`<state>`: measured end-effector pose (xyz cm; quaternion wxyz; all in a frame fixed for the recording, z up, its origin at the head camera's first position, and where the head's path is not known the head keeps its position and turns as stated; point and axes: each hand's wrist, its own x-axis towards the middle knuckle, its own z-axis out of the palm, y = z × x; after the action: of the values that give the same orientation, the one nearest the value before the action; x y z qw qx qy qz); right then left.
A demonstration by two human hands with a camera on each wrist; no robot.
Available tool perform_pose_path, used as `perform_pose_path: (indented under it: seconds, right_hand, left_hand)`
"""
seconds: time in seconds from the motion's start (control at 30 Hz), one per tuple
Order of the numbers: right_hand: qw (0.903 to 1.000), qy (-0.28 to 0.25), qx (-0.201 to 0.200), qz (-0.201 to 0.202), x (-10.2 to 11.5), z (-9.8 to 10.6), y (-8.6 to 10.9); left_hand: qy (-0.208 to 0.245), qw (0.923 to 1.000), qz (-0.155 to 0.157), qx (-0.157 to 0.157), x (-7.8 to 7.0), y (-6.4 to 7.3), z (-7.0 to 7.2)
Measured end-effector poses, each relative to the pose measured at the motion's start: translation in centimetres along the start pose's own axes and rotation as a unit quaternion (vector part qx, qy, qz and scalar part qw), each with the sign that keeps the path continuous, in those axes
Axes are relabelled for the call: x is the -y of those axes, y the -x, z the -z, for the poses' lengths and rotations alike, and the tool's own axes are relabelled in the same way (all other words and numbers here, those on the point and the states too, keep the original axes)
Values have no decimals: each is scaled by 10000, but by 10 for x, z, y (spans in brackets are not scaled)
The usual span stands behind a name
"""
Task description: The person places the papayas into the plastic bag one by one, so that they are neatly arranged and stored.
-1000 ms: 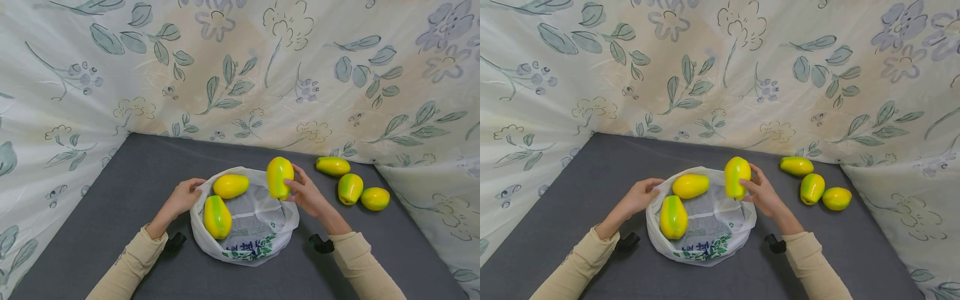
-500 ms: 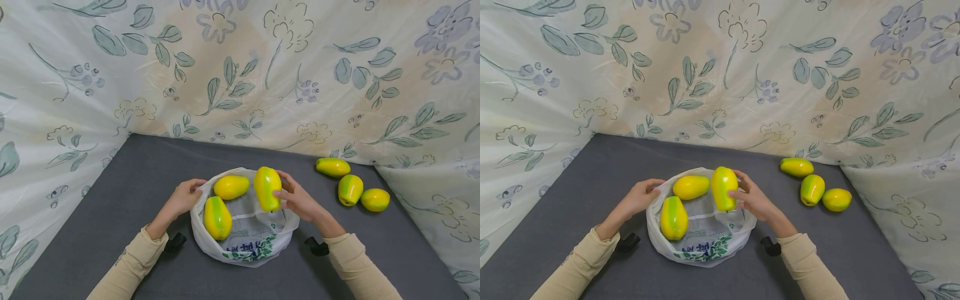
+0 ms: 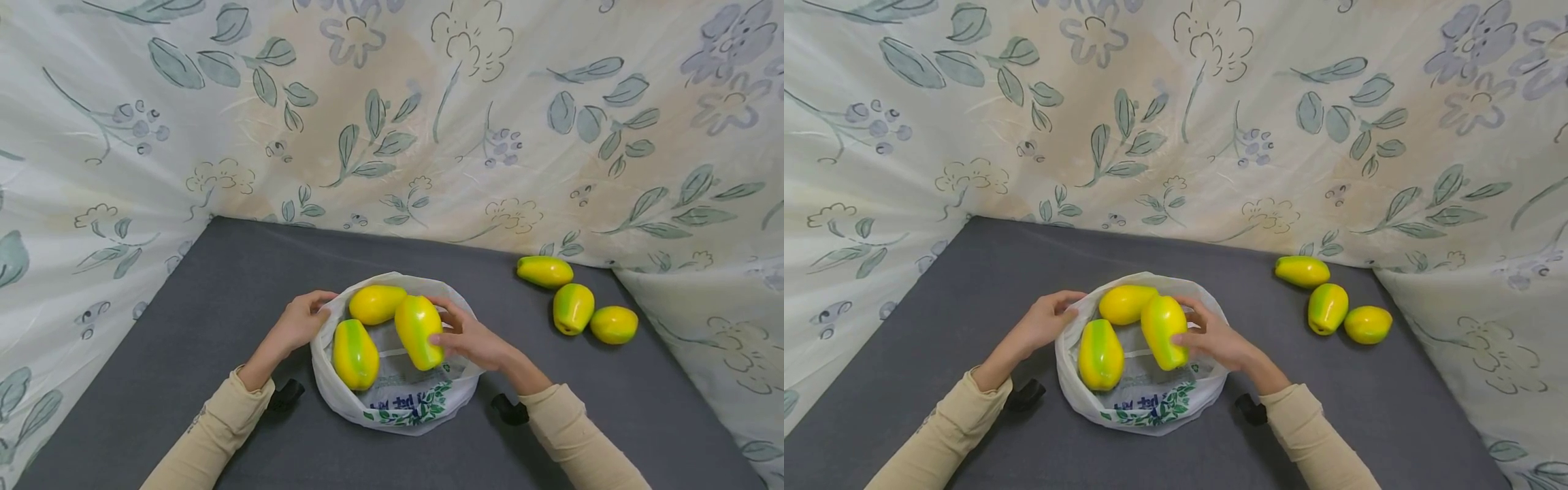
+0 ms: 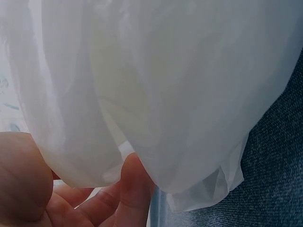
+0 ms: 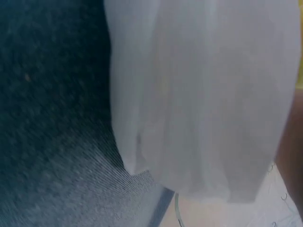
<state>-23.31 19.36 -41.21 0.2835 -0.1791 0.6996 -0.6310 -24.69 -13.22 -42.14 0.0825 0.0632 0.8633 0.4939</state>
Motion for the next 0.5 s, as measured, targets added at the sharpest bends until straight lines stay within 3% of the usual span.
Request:
perform_pose_path:
  seconds: [0.5]
  right_hand:
    - [9954,510,508,-631,-8,-7,-1]
  left_hand:
    - [-66,10000,45,22,1,-1,-1]
